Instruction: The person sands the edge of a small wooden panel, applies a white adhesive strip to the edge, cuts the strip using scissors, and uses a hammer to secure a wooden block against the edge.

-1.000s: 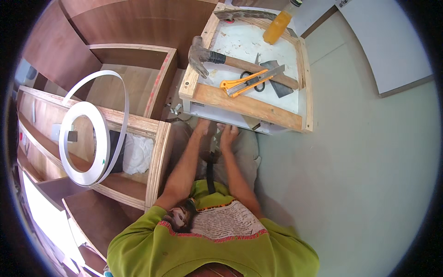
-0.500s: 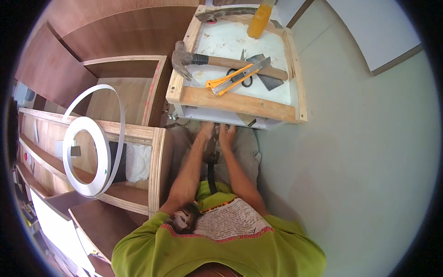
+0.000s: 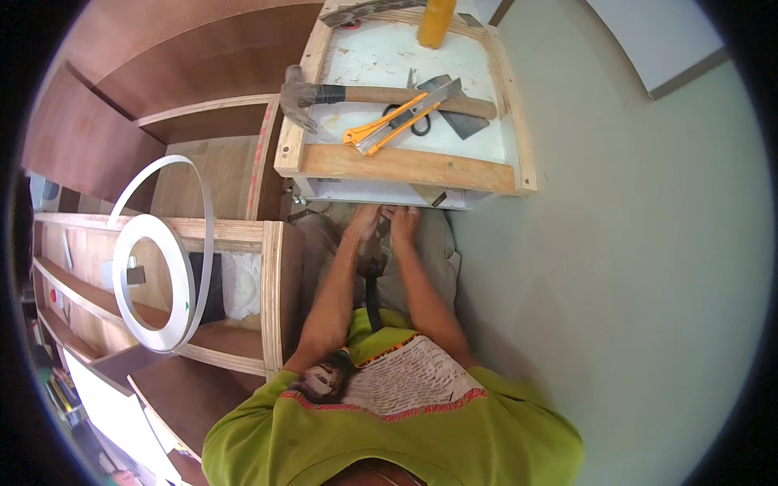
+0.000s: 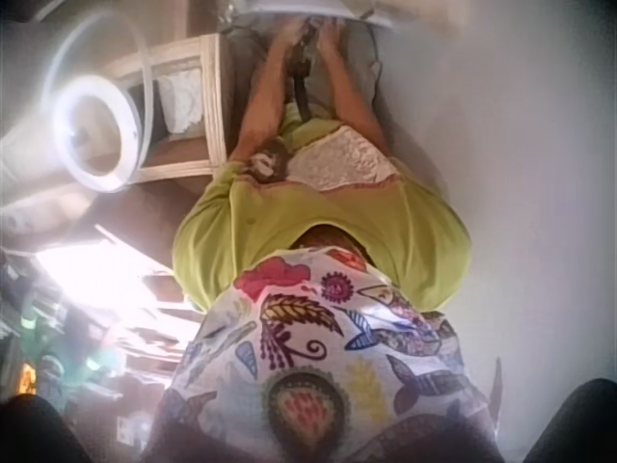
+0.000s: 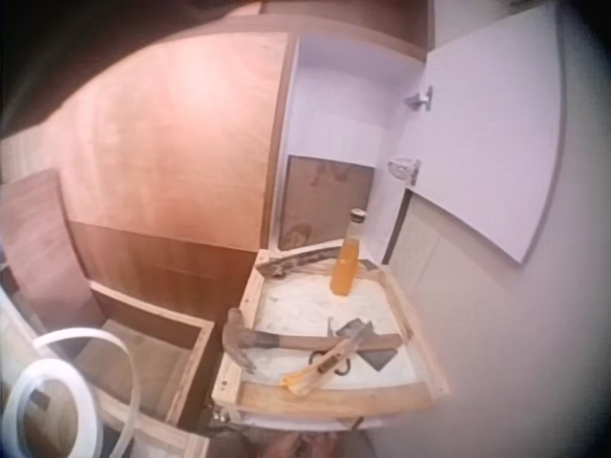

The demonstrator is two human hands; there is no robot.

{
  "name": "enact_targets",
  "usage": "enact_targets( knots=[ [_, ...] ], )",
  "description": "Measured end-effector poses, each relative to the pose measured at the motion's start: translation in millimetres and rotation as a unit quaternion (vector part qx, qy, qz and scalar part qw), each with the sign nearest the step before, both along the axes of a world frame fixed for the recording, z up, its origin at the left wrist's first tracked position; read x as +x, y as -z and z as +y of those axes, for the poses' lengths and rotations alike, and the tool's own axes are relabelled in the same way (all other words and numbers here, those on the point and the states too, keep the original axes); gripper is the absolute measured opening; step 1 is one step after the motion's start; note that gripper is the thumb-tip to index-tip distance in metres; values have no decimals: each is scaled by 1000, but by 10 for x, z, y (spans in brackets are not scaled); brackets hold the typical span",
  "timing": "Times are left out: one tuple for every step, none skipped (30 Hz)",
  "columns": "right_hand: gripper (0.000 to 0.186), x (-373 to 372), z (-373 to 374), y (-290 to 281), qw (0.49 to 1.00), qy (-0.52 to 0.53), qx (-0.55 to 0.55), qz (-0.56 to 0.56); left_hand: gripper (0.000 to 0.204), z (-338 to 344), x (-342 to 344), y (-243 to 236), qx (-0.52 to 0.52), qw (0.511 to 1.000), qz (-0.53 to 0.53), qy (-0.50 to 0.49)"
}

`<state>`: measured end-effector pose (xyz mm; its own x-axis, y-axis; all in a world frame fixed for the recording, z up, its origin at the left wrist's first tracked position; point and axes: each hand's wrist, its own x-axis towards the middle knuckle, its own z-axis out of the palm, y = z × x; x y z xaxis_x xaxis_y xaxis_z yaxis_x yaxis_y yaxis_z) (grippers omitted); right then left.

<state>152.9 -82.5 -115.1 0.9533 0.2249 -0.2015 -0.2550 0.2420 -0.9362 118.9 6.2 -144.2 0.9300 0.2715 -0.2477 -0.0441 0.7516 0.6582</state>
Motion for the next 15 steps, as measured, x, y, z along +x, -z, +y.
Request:
enact_targets(
  knots=[
    [27, -9, -18, -60, 1000, 12, -17, 5, 34, -75, 62, -37, -10, 999, 29, -24],
    [26, -86, 11, -155, 999, 14, -34, 14, 37, -45, 67, 66, 59, 996, 41, -46],
    [26, -144, 71, -250, 1000, 8, -18, -6, 39, 44, 103, 166, 128, 988, 52, -67],
    [26, -195, 45, -296, 1000, 16, -8, -22, 39, 2, 111, 232, 152, 984, 61, -71],
    [26, -249, -6, -313, 999, 22, 0, -35, 39, -37, 110, 269, 175, 979, 71, -76],
    [27, -244, -76, -306, 999, 35, 23, -30, 37, -71, 111, 155, 160, 981, 79, -76],
    [27, -230, -80, -343, 998, 36, 51, -29, 34, -34, 116, 99, 147, 981, 86, -89],
    [28, -229, -93, -381, 996, 36, 78, -29, 34, -2, 156, 235, 143, 982, 76, -97],
    [29, -252, -37, -407, 995, 25, 91, -17, 34, 124, 172, 486, 144, 980, 63, -121],
    [31, -192, -52, -352, 994, 28, 101, -8, 33, 122, 185, 479, 120, 986, 43, -111],
    [34, -162, -70, -296, 993, 28, 112, 2, 33, 118, 169, 472, 96, 990, 26, -102],
    [32, -104, -145, -217, 993, 47, 108, 21, 32, 30, 134, 213, 46, 997, 6, -58],
    [30, -80, -159, -221, 992, 55, 108, 38, 31, -6, 101, -9, -4, 1000, -13, -23],
    [28, -92, -126, -253, 991, 53, 108, 57, 31, 1, 67, -72, 16, 1000, -19, -11],
    [27, -80, -105, -264, 990, 56, 107, 67, 30, 2, 32, -94, 36, 999, -25, 2]
  ],
)
